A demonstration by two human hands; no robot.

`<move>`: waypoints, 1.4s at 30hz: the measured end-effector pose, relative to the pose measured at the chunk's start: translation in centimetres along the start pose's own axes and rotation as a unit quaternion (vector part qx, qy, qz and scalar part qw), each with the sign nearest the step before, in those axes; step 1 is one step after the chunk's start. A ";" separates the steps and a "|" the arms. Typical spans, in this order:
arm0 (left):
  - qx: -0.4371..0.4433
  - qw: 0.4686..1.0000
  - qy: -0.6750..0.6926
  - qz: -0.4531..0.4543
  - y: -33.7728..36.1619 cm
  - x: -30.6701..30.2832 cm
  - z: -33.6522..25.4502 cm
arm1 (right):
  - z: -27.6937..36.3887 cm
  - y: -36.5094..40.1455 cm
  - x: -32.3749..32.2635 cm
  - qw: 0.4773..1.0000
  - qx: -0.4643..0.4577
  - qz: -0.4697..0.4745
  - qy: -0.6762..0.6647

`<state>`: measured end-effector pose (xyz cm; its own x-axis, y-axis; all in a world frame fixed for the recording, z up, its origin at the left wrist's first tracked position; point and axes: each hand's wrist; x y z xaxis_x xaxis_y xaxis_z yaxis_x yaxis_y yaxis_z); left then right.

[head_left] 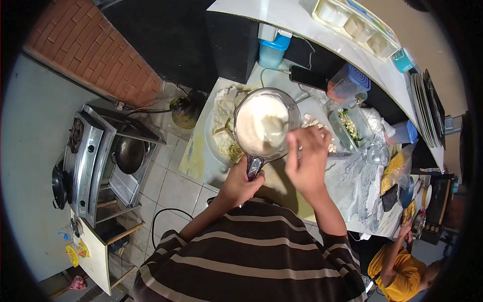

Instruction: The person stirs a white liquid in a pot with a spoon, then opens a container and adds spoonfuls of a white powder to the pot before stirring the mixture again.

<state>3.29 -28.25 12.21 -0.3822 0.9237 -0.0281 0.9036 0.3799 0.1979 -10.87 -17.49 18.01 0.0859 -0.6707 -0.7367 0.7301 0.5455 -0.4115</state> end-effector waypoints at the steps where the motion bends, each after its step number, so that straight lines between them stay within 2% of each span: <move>1: -0.001 1.000 0.000 0.002 0.0 0.1 -0.1 | 0.2 0.4 0.1 0.999 -0.021 0.038 -0.019; 2: -0.003 1.000 -0.014 0.011 -0.1 0.1 -0.1 | 0.3 0.5 0.4 0.992 -0.035 0.077 -0.097; 5: 0.002 1.000 -0.012 0.028 0.2 0.1 0.5 | -0.9 -1.0 1.3 0.984 -0.028 0.070 -0.162; 6: 0.010 0.999 0.007 0.030 0.4 0.1 0.8 | -1.4 -1.6 1.6 0.989 -0.021 0.031 -0.144; 7: 0.010 0.999 0.005 0.030 0.5 -0.1 0.7 | -1.5 -1.6 1.4 0.989 -0.021 0.030 -0.145; 9: -0.027 0.998 0.054 0.005 0.5 -0.4 0.5 | -1.2 -1.9 0.7 0.999 0.019 -0.006 -0.038; 11: -0.021 0.999 0.040 -0.004 0.5 -0.3 0.8 | -0.8 -0.8 0.5 0.999 0.019 0.005 -0.029; 13: -0.015 0.999 0.028 -0.005 0.4 0.0 1.0 | -0.8 0.3 1.2 0.984 0.008 0.102 -0.146; 14: -0.013 1.000 0.016 -0.007 0.3 0.0 0.8 | -0.7 0.3 1.5 0.972 0.032 0.133 -0.191; 15: -0.011 1.000 0.003 -0.008 0.3 0.1 0.8 | -1.2 -0.1 1.7 0.973 0.035 0.128 -0.189; 17: -0.023 0.999 0.028 -0.009 0.4 -0.2 0.7 | -2.0 -1.4 2.4 0.984 -0.013 0.020 -0.178; 18: -0.036 0.998 0.054 -0.016 0.5 -0.4 0.7 | -2.4 -1.9 2.2 0.992 -0.037 -0.008 -0.120; 19: -0.033 0.998 0.053 -0.020 0.5 -0.6 0.6 | -2.3 -1.9 1.9 0.992 -0.042 -0.009 -0.122; 21: 0.004 0.998 0.054 -0.020 0.6 -0.8 0.7 | -1.4 -1.2 0.7 0.999 0.005 0.006 -0.033; 23: 0.007 0.999 0.037 -0.023 0.5 -0.6 1.6 | -0.4 -0.7 0.6 0.999 -0.005 0.018 -0.028; 25: 0.011 1.000 0.018 -0.016 0.5 -0.2 1.8 | -0.6 -0.2 1.3 0.977 -0.039 0.117 -0.176; 26: 0.003 1.000 0.011 -0.013 0.5 -0.2 1.7 | -1.4 -0.7 1.7 0.966 -0.031 0.135 -0.217; 27: -0.005 1.000 0.004 -0.013 0.7 -0.1 1.6 | -1.8 -1.1 1.7 0.967 -0.030 0.132 -0.215; 29: -0.010 0.999 0.028 -0.017 0.9 -0.2 1.4 | -2.1 -2.0 1.7 0.987 -0.027 0.028 -0.159; 30: -0.016 0.998 0.053 -0.024 0.9 -0.3 1.3 | -2.0 -2.2 1.2 0.994 -0.037 0.007 -0.100; 33: -0.011 1.000 0.014 -0.015 0.8 -0.2 1.4 | -1.0 -1.1 0.1 0.997 -0.010 0.064 -0.048; 34: -0.011 1.000 0.016 -0.014 0.8 0.0 1.3 | -1.0 -0.8 0.2 0.985 -0.034 0.119 -0.116; 35: -0.001 1.000 -0.013 -0.012 0.8 0.2 1.0 | -1.2 -0.9 0.4 0.986 -0.030 0.118 -0.114; 37: 0.008 0.999 -0.042 -0.004 0.9 0.4 1.0 | -1.8 -1.5 0.9 0.974 -0.079 0.114 -0.181; 38: 0.003 1.000 -0.028 0.006 1.0 0.2 1.1 | -1.9 -1.7 0.8 0.980 -0.047 0.074 -0.176; 39: -0.001 1.000 -0.015 0.014 1.1 0.1 1.0 | -1.9 -1.8 0.5 0.980 -0.048 0.074 -0.177; 41: -0.005 1.000 -0.008 0.017 0.9 0.0 0.2 | -1.6 -2.1 -0.6 0.999 -0.025 0.004 -0.047; 42: -0.011 1.000 -0.001 0.026 1.0 0.1 0.0 | -1.4 -1.7 -0.9 0.999 -0.030 0.020 -0.009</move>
<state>4.16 -27.80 12.39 -0.3353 0.9419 -0.0190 0.9174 0.3310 0.2208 -13.15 -17.10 18.62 0.1257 -0.6565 -0.7438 0.6836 0.6007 -0.4146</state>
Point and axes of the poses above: each hand's wrist, its own y-axis away from the middle knuckle, its own x-axis out of the palm, z = x × y, and after that the axes turned 13 degrees about x, right-handed
